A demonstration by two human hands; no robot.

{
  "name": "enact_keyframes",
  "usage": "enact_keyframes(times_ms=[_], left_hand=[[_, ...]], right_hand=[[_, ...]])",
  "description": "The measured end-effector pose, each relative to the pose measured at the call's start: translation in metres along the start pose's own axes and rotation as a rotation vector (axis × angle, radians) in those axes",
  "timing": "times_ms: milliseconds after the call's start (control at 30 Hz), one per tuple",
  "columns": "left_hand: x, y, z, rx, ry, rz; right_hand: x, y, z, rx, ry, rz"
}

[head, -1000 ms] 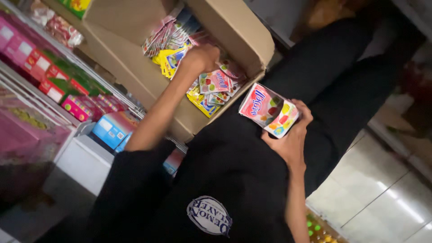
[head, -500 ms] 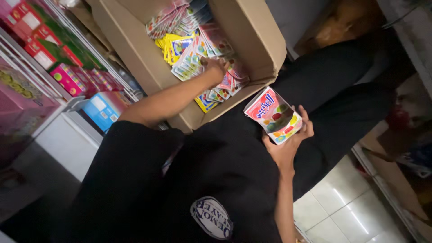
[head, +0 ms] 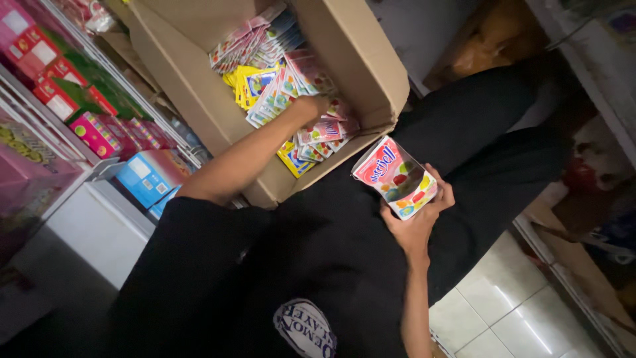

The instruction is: The person sits on the floor and repeatedly picks small packets from a cardboard box, stacks them in their hands, and places them onto a nearby shelf. The person handles the packets one by one or in small groups, organizing them into rows on the shelf.

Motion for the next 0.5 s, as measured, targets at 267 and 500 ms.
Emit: enact_keyframes(times_ms=[267, 500], left_hand=[[-0.111, 0.008, 0.103, 0.078, 0.488, 0.208], [-0.237, 0.072, 0.251, 0.33, 0.421, 0.827]], right_hand=[[-0.002, -0.004, -0.006, 0.065, 0.012, 0.07], [-0.007, -0.003, -0.007, 0.096, 0.042, 0.089]])
Point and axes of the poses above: each hand's wrist, its own z-axis away from the middle knuckle, its own x-axis out of the palm, y = z × x, the point moved 8 cm from there along -z, towards the middle knuckle, and after that the axes turned 7 degrees about -z, right-handed, at the moved point
